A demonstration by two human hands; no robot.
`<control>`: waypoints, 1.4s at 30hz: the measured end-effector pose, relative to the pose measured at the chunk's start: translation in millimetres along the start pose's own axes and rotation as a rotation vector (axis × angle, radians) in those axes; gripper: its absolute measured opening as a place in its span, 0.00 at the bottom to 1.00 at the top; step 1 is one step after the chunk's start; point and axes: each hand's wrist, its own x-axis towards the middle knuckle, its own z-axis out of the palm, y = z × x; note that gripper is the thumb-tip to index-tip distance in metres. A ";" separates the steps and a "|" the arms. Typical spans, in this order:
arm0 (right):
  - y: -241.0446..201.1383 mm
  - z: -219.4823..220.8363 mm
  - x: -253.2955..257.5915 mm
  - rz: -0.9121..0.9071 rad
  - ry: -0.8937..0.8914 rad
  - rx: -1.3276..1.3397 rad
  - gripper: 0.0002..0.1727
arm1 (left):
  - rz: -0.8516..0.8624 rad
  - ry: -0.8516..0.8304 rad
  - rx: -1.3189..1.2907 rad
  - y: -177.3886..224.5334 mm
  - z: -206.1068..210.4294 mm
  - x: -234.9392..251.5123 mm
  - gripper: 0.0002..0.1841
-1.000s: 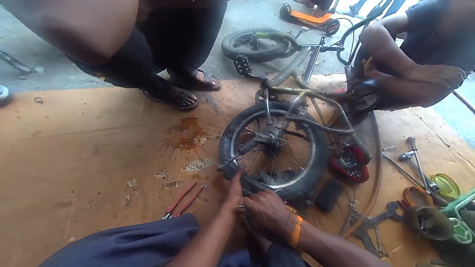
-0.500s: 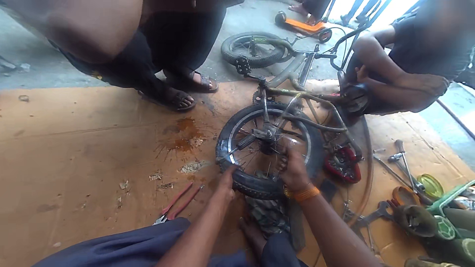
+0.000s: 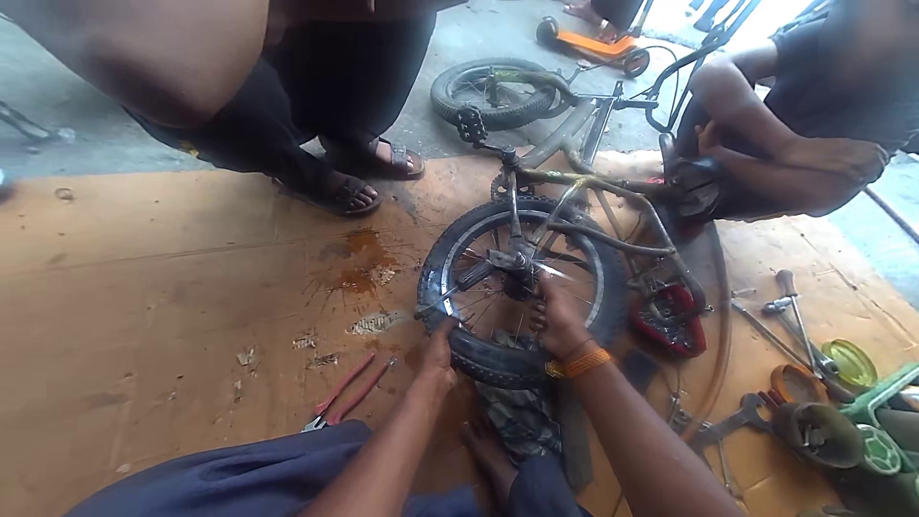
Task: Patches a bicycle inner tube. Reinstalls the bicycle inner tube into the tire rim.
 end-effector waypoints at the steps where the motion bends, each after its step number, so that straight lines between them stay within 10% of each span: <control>1: 0.4 0.6 2.5 0.045 0.007 -0.002 0.26 | 0.000 0.000 0.006 -0.2 -0.8 0.5 0.26; 5: 4.0 6.9 -5.8 0.080 0.040 -0.152 0.27 | 0.040 0.015 0.025 0.7 2.2 -1.6 0.30; 12: 46.2 7.2 -56.4 -0.911 -0.179 -0.864 0.29 | 0.108 0.102 0.023 -10.5 4.8 -2.5 0.26; 19: 103.8 -54.0 -107.6 -1.349 -0.792 -1.338 0.15 | 0.087 0.005 -0.036 -14.4 -0.4 9.6 0.24; 25: 42.9 -27.8 -98.0 -0.915 -0.124 -0.419 0.32 | 0.015 -0.111 -0.051 -33.7 1.3 -4.0 0.25; 30: 5.7 -8.4 -36.9 -0.420 0.023 0.081 0.28 | 0.025 -0.064 -0.034 -36.1 9.1 -12.1 0.25; 42: 0.6 11.6 -1.9 -0.072 0.079 0.119 0.24 | -0.007 -0.018 -0.053 -21.6 4.7 -16.5 0.33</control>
